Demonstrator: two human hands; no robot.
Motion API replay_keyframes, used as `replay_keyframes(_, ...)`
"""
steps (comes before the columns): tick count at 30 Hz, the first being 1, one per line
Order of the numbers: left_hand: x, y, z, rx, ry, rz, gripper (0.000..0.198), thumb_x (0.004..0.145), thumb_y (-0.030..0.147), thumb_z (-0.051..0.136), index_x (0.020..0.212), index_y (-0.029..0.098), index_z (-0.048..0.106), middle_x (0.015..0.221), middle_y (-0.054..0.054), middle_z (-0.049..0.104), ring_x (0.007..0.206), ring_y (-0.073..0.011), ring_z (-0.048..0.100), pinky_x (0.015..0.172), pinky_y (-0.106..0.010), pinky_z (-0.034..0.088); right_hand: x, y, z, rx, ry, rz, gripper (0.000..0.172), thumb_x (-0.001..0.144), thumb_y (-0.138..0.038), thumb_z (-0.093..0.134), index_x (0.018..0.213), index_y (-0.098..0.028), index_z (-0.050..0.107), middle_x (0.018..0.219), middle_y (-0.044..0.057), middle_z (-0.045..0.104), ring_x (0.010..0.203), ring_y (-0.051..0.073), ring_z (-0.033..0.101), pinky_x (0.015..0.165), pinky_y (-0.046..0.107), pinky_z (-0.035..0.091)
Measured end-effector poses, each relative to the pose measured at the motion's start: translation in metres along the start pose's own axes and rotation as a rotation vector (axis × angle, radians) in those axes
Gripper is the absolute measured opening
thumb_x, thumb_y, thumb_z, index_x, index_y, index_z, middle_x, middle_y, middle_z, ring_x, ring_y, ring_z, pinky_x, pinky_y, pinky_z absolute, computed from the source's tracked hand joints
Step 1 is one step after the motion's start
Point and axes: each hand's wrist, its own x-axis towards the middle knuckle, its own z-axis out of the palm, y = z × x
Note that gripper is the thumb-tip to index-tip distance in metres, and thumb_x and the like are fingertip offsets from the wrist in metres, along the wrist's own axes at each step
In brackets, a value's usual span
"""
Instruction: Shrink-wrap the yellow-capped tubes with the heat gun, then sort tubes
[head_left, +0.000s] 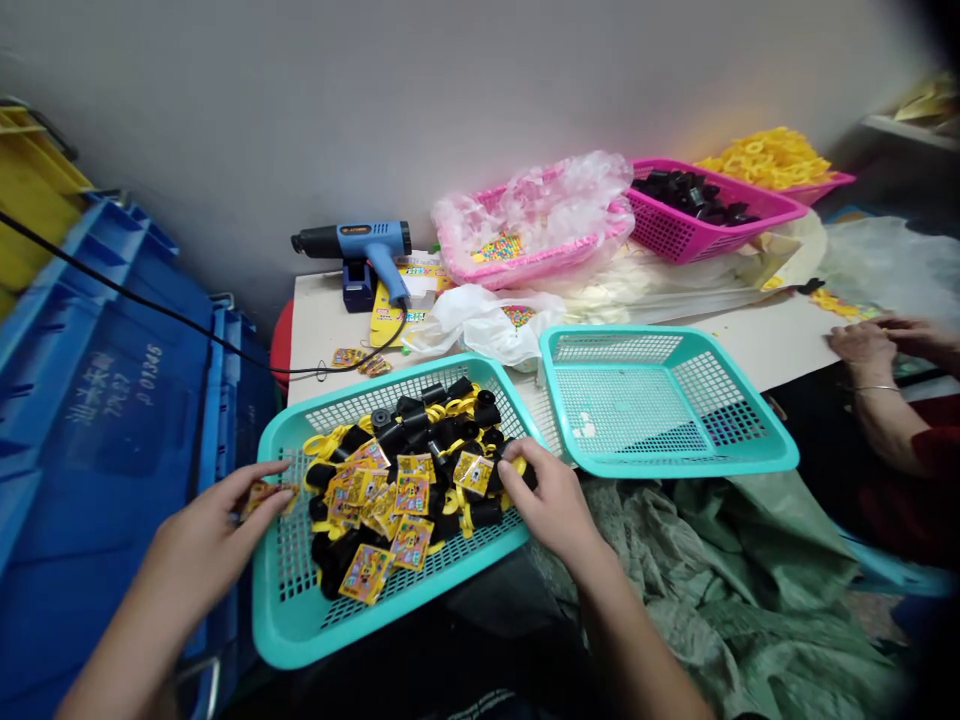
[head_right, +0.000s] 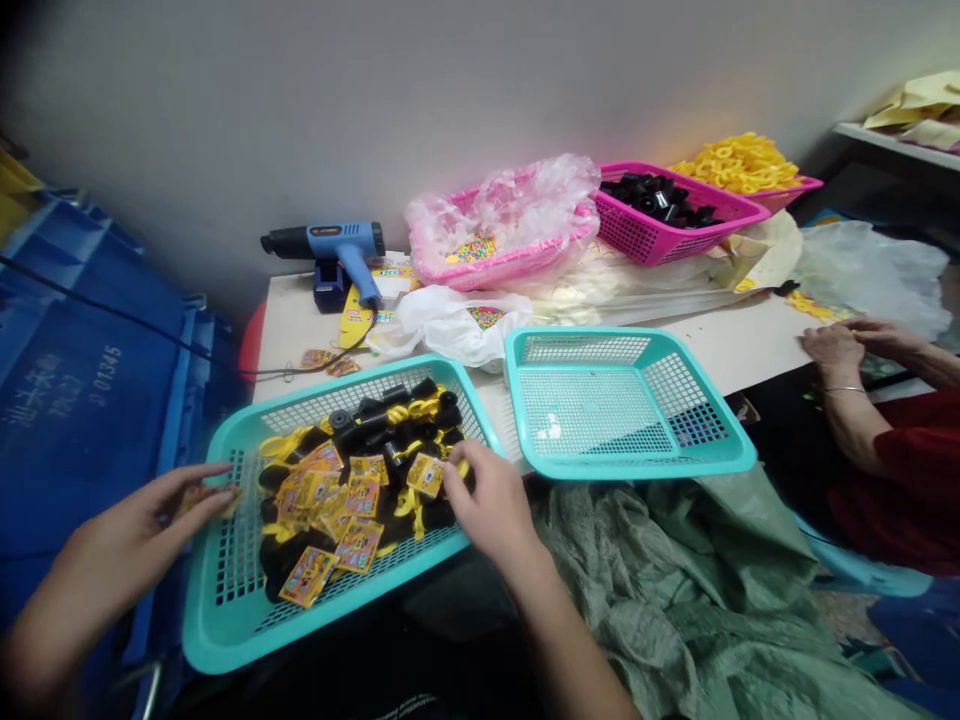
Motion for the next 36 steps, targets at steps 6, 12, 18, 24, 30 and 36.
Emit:
replay_keyframes(6, 0.011, 0.013, 0.027, -0.164, 0.046, 0.243, 0.043, 0.082, 0.054, 0.048, 0.103, 0.024, 0.07, 0.108, -0.007, 0.073, 0.098, -0.0268, 0.067, 0.083, -0.034, 0.052, 0.021, -0.014, 0.019, -0.513, -0.109, 0.026, 0.023, 0.086, -0.04, 0.063, 0.095, -0.019, 0.07, 0.092, 0.01, 0.063, 0.09, 0.026, 0.059, 0.074, 0.035, 0.041)
replay_keyframes(12, 0.007, 0.055, 0.049, -0.255, 0.085, 0.348, 0.046, 0.082, 0.051, 0.055, 0.113, 0.019, 0.068, 0.129, -0.014, 0.061, 0.125, -0.0339, 0.049, 0.109, -0.052, 0.032, 0.018, -0.01, 0.012, -0.363, -0.035, -0.312, 0.01, 0.086, -0.025, 0.063, 0.08, -0.022, 0.07, 0.089, 0.005, 0.062, 0.086, 0.017, 0.057, 0.075, 0.031, 0.042)
replay_keyframes(18, -0.051, 0.091, 0.068, -1.338, -0.668, -0.214, 0.052, 0.079, 0.055, 0.064, 0.119, 0.021, 0.06, 0.094, -0.008, 0.068, 0.079, -0.0195, 0.065, 0.067, -0.031, 0.055, -0.004, -0.009, 0.014, 0.052, 0.391, -1.023, 0.021, 0.083, -0.012, 0.064, 0.1, -0.024, 0.066, 0.101, 0.004, 0.058, 0.094, 0.017, 0.054, 0.078, 0.034, 0.047)
replay_keyframes(24, -0.06, 0.084, 0.078, -1.45, -0.46, -0.245, 0.065, 0.068, 0.034, 0.082, 0.126, 0.023, 0.055, 0.077, 0.002, 0.061, 0.061, -0.0084, 0.054, 0.053, -0.018, 0.047, -0.012, -0.015, 0.019, 0.19, 0.214, -0.598, 0.045, 0.086, -0.016, 0.057, 0.129, -0.026, 0.048, 0.107, 0.006, 0.056, 0.1, 0.019, 0.052, 0.088, 0.037, 0.043)
replay_keyframes(30, -0.067, 0.071, 0.081, -1.249, -0.305, -0.101, 0.064, 0.077, 0.039, 0.071, 0.135, 0.021, 0.049, 0.075, 0.002, 0.061, 0.065, -0.0114, 0.058, 0.06, -0.022, 0.049, -0.021, -0.015, 0.016, 0.603, -0.076, -0.152, 0.02, 0.087, -0.024, 0.048, 0.104, -0.025, 0.058, 0.1, 0.002, 0.058, 0.098, 0.018, 0.051, 0.087, 0.031, 0.039)
replay_keyframes(36, -0.067, 0.076, 0.065, -0.946, -0.3, 0.028, 0.066, 0.081, 0.033, 0.062, 0.142, 0.019, 0.04, 0.071, 0.004, 0.061, 0.062, -0.0106, 0.056, 0.061, -0.022, 0.044, -0.007, -0.044, 0.009, 0.431, -0.383, -0.097, 0.025, 0.083, -0.041, 0.061, 0.098, -0.023, 0.068, 0.092, 0.003, 0.061, 0.09, 0.018, 0.054, 0.082, 0.03, 0.038)
